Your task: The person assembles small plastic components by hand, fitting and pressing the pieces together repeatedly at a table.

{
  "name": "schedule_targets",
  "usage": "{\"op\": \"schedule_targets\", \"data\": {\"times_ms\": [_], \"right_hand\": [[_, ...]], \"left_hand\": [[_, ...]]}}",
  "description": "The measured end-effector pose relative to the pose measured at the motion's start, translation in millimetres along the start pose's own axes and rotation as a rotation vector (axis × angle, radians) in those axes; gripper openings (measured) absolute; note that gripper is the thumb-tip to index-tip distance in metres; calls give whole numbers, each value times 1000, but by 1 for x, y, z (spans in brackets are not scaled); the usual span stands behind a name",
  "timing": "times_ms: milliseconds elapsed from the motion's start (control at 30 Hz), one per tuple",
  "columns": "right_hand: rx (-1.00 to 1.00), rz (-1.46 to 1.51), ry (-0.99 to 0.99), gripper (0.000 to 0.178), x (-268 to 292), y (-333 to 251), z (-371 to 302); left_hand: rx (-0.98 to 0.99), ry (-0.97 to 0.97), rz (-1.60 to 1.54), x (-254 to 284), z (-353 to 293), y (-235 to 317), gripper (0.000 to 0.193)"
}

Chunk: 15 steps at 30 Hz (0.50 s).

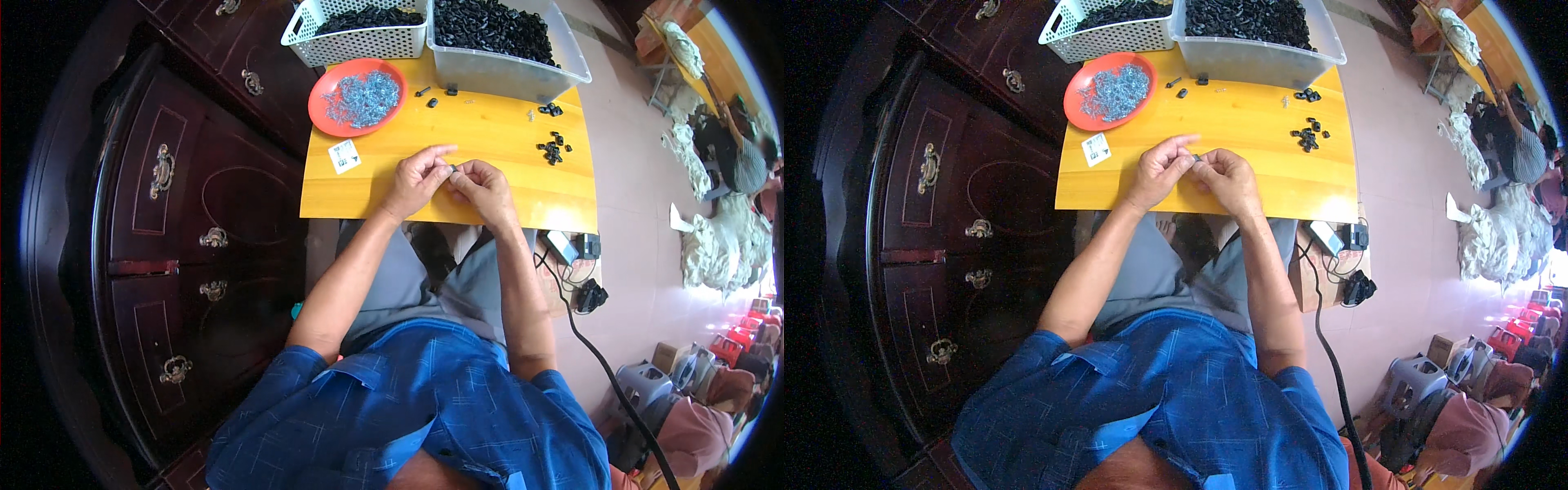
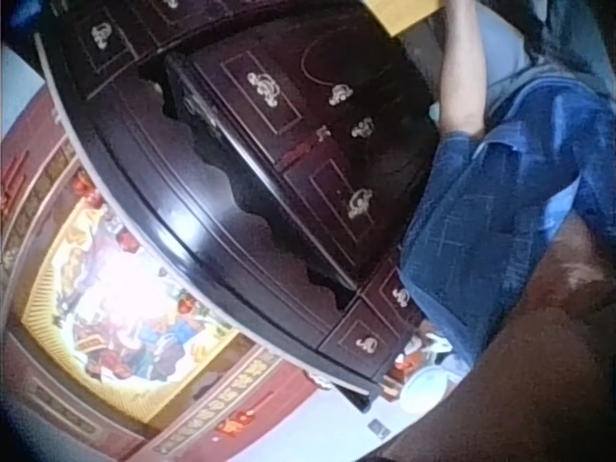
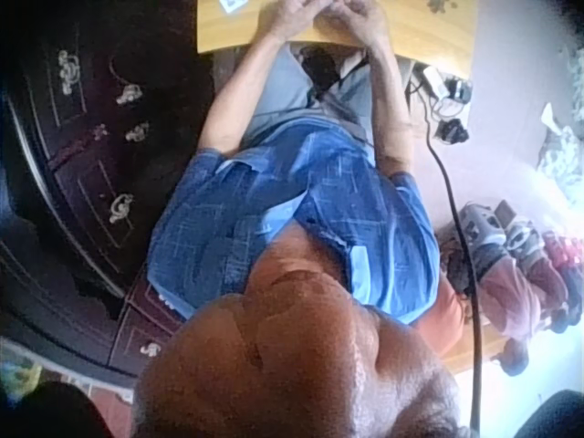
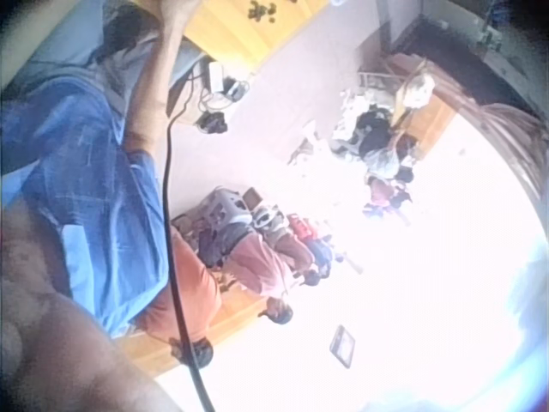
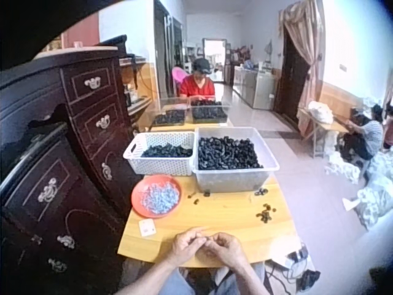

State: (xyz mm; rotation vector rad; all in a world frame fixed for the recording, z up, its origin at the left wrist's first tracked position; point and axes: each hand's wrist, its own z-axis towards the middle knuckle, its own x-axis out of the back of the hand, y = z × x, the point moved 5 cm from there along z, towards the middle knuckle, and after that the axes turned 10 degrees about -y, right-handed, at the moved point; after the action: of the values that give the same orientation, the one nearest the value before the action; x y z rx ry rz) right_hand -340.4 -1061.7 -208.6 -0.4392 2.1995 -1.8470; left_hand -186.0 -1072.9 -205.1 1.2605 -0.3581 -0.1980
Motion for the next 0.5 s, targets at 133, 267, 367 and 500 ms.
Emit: {"op": "schedule_targets", "data": {"times_ms": [133, 267, 367, 500], "right_hand": [[4, 304, 52, 14, 0, 3, -4], [-6, 357, 39, 13, 3, 6, -5], [24, 342, 30, 15, 1, 10, -2], [45, 273, 7, 21, 2, 15, -2]], "left_hand": [[11, 0, -120, -4, -1, 6, 50], [-51, 5, 154, -10, 0, 20, 53], [-96, -58, 328, -12, 0, 26, 42], [-67, -39, 282, -13, -1, 24, 34]]}}
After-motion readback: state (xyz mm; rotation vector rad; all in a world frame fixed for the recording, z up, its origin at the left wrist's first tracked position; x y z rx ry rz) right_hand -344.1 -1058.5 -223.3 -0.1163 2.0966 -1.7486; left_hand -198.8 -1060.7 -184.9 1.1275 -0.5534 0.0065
